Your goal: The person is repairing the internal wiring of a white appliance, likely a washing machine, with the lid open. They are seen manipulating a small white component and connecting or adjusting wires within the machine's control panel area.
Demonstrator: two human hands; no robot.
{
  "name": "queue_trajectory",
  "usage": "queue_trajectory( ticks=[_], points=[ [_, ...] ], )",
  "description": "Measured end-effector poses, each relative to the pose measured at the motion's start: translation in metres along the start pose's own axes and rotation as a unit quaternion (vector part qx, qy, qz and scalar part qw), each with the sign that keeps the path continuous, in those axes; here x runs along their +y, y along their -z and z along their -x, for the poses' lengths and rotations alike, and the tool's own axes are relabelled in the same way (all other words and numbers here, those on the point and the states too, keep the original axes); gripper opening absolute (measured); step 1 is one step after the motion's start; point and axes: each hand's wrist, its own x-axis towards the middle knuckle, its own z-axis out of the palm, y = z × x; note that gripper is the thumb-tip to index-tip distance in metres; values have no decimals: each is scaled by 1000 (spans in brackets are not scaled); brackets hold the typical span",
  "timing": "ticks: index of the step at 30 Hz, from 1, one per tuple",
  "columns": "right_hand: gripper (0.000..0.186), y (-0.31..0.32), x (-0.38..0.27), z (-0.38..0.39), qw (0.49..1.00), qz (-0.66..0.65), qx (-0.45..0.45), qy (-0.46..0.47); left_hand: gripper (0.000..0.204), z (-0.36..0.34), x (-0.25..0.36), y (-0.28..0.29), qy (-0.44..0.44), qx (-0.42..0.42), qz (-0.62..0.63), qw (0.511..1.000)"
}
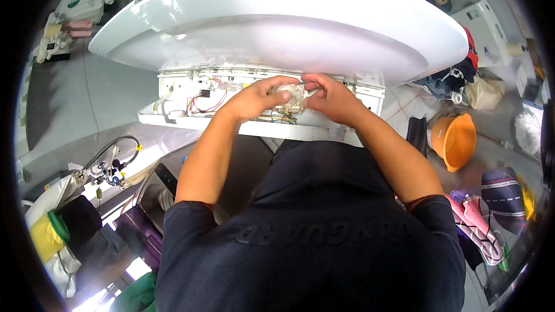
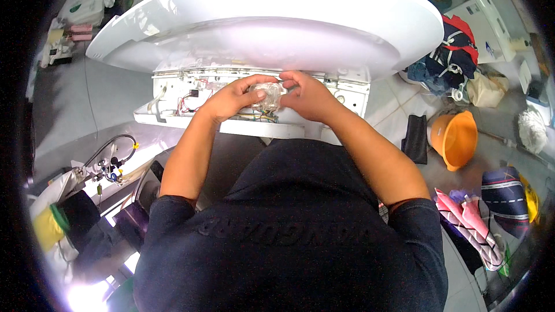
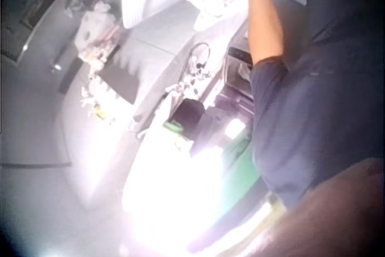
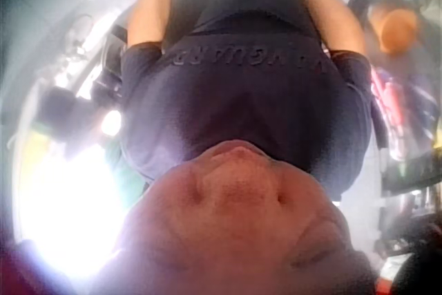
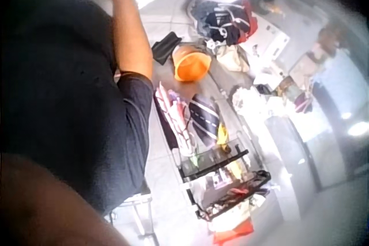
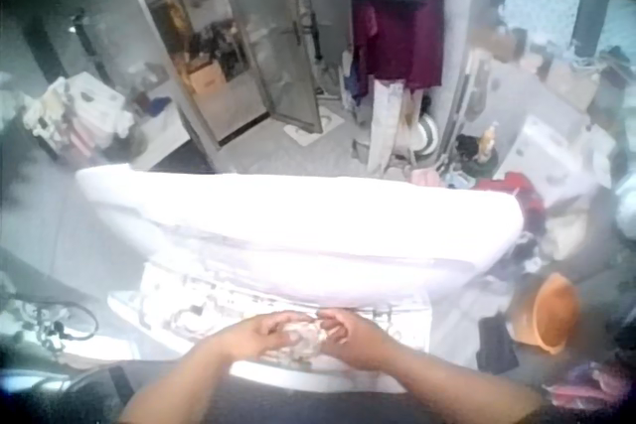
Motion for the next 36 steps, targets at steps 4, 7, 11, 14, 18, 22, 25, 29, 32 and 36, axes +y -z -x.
queue_trajectory(
  ticks=[4, 7, 11, 14, 18, 22, 25, 29, 32, 36],
  points=[
    [66, 0, 8, -6, 998, 35, 9, -49, 46, 1, -3, 3, -43, -9, -7, 999],
    [64, 2, 7, -5, 993, -66, -35, -89, 44, -1, -5, 3, -61, -7, -2, 998],
    [59, 2, 6, -5, 981, -154, -89, -80, 41, -5, -12, 0, -67, 24, 15, 997],
    [57, 4, 3, -5, 983, -136, -72, -104, 42, -3, -10, -3, -41, 72, -40, 996],
    [49, 3, 0, -5, 985, -116, -42, -122, 52, 5, -1, -14, 2, 137, -159, 978],
    [43, 4, 3, -8, 986, -109, -41, -121, 77, 15, 3, -32, -68, 156, -263, 950],
    [47, 5, 4, -9, 984, -120, -48, -124, 79, 21, 30, -58, -6, 230, -326, 917],
    [62, 6, -5, -2, 981, -149, -67, -104, 73, 19, 18, -53, -22, 235, -274, 932],
    [75, 4, 0, -2, 981, -154, -90, -83, 71, 17, 3, -45, -67, 209, -236, 947],
    [82, 3, -2, 3, 980, -148, -115, -66, 69, 21, 10, -43, -35, 161, -139, 976]
  ],
)
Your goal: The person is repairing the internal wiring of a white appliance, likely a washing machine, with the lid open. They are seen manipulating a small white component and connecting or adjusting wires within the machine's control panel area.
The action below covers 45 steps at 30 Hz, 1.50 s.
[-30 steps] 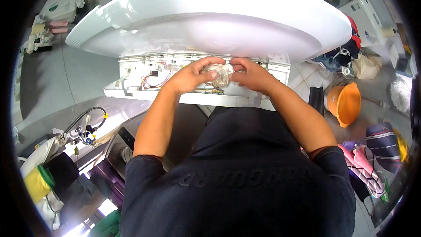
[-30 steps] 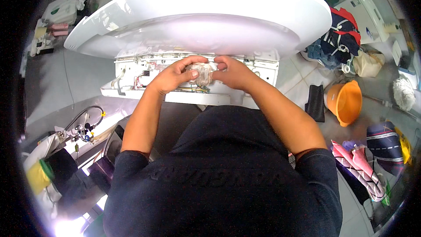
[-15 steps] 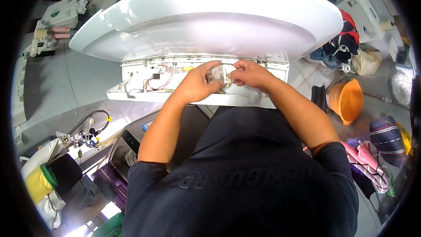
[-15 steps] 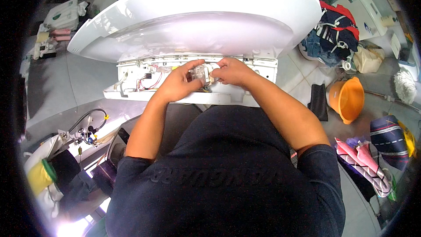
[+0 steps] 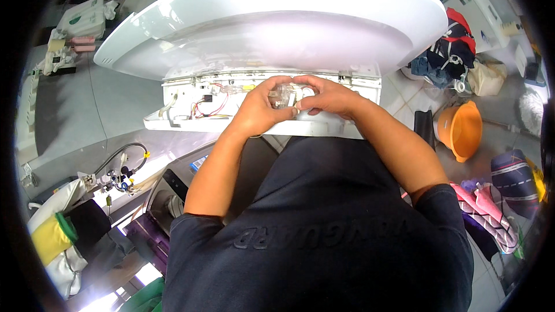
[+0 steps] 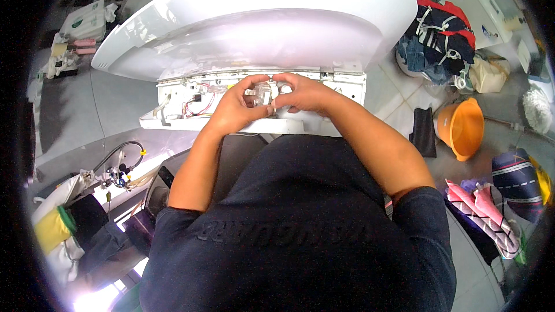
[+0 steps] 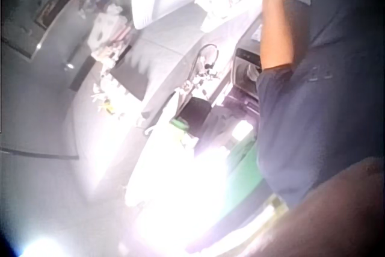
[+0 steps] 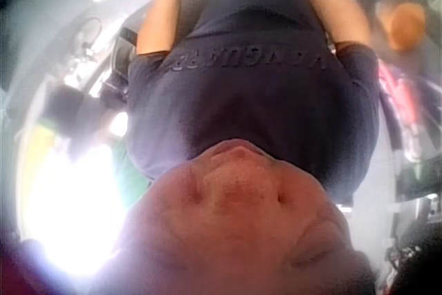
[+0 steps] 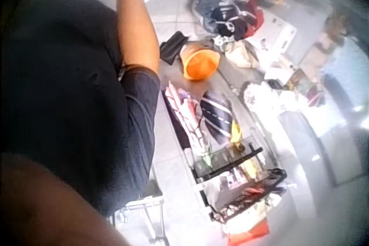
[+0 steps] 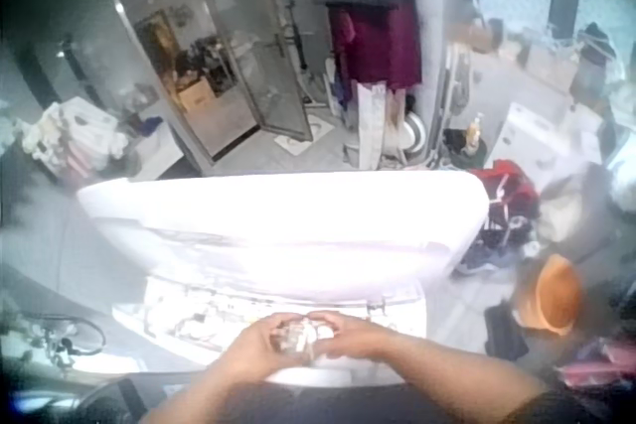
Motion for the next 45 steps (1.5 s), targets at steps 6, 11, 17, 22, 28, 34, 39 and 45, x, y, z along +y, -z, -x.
queue_trajectory(
  ticks=[6, 11, 17, 22, 28, 34, 39, 45],
  points=[
    [78, 0, 1, 0, 999, 27, -24, 4, 70, -3, -3, 10, 24, -42, 60, 997],
    [61, 1, 3, -5, 998, 60, -18, 2, 71, -4, -1, 12, 36, -43, 42, 998],
    [65, 0, -8, 4, 997, 80, -17, 2, 70, -4, 0, 12, 43, -46, 46, 997],
    [69, 3, -4, 0, 997, 72, -9, 0, 70, -4, -1, 7, 37, -7, 2, 999],
    [68, 2, -7, 1, 998, 63, -13, -5, 70, -4, -6, 8, 23, -12, 5, 1000],
    [62, 2, -3, -2, 998, 58, -24, -8, 65, -9, -9, 10, 25, -23, 11, 999],
    [62, 2, -4, 0, 998, 52, -26, -5, 61, -12, -12, 11, 34, -21, -9, 999],
    [63, 0, -6, 3, 999, 48, -20, -7, 58, -9, -7, 9, 30, -8, -34, 999]
  ],
)
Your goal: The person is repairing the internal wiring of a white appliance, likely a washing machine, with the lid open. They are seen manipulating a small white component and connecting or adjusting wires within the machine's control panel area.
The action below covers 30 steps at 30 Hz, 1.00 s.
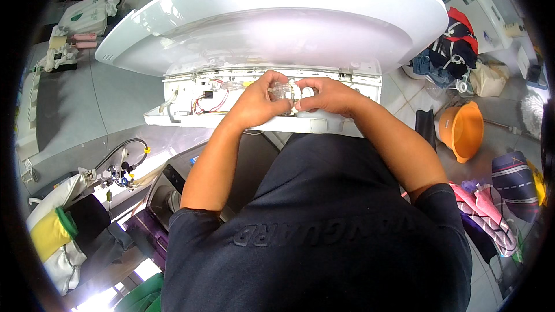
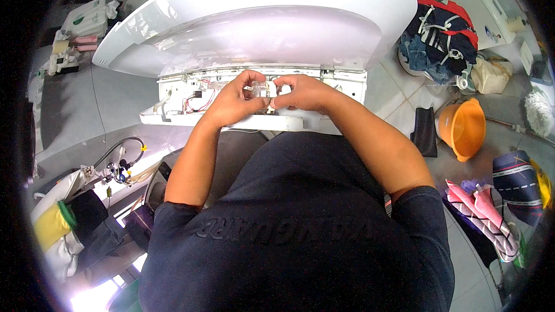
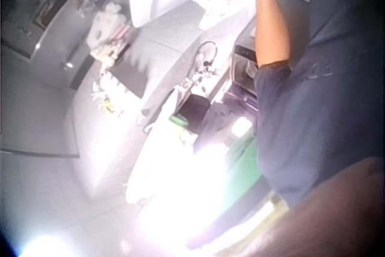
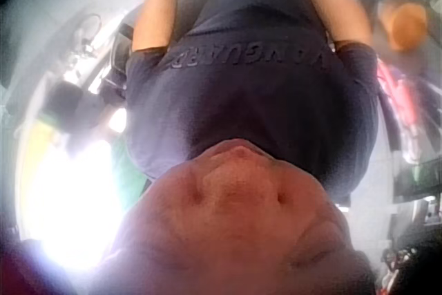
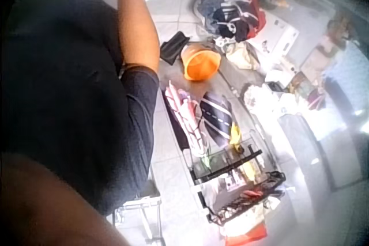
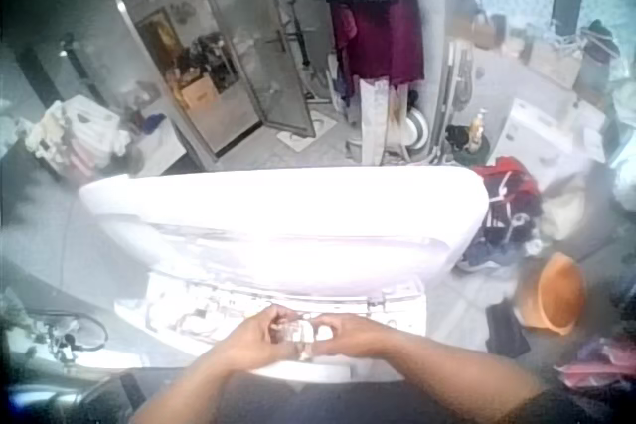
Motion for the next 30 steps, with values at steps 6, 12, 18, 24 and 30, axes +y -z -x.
queue_trajectory(
  ticks=[6, 12, 18, 24, 30],
  points=[
    [62, 2, 6, -4, 1000, -1, 3, 7, 57, 5, 7, 2, -12, -1, -21, 1000],
    [61, 1, 7, -3, 1000, -8, 10, 6, 57, 9, 8, 4, -16, 13, -8, 1000],
    [60, 2, 6, -3, 1000, -6, 10, -4, 55, 8, 0, 9, -13, -6, 35, 999],
    [62, 1, 7, -5, 1000, -17, 3, -3, 52, 12, -7, 16, -24, 0, 71, 997],
    [65, 3, 13, -9, 1000, -9, 4, 1, 39, 12, -5, 22, -16, -23, 216, 976]
  ],
)
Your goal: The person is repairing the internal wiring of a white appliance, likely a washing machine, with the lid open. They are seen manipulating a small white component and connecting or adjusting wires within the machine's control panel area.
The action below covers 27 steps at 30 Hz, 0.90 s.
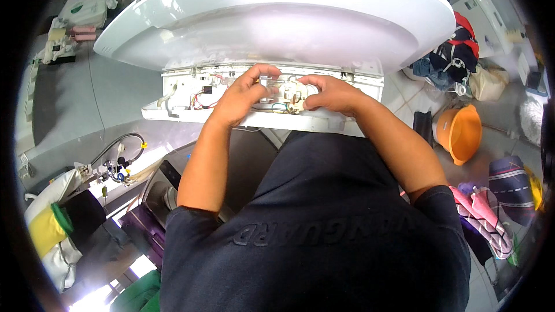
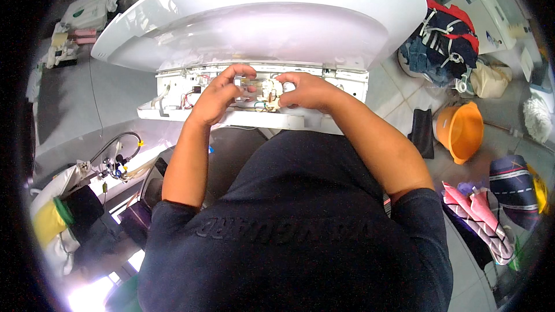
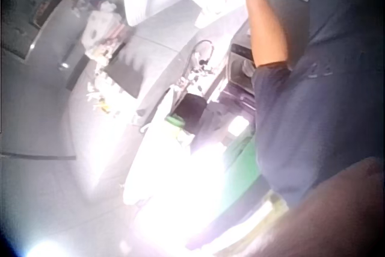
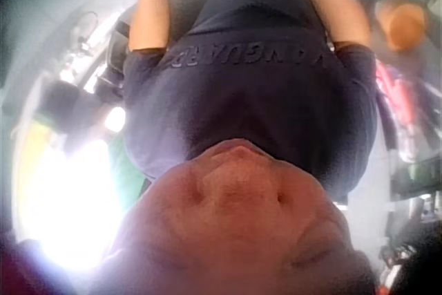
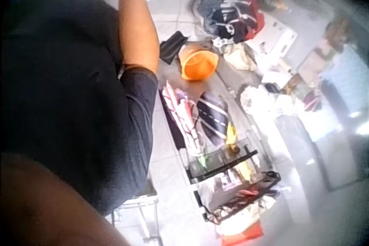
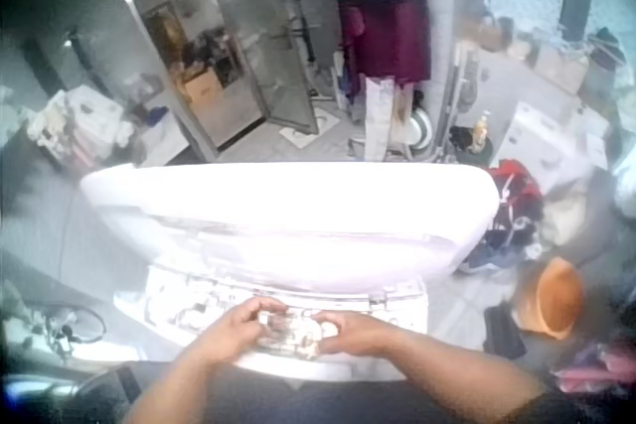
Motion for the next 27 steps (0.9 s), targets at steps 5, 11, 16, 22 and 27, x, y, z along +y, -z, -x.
queue_trajectory(
  ticks=[5, 11, 16, 22, 27],
  points=[
    [65, -4, -15, 9, 1000, -10, 3, -25, 36, -4, 2, -14, 12, 47, -84, 995],
    [69, -4, -9, 8, 1000, -10, 5, 1, 47, -7, 2, -36, -100, 107, -304, 941],
    [72, -6, -15, 12, 1000, -2, 14, -6, 46, -7, 2, -40, -109, 116, -330, 930],
    [76, -4, -13, 11, 1000, 4, 21, -9, 43, -7, 0, -44, -130, 132, -339, 922],
    [76, -4, -11, 9, 1000, 6, 29, -3, 40, -8, -3, -44, -145, 137, -344, 918]
  ],
)
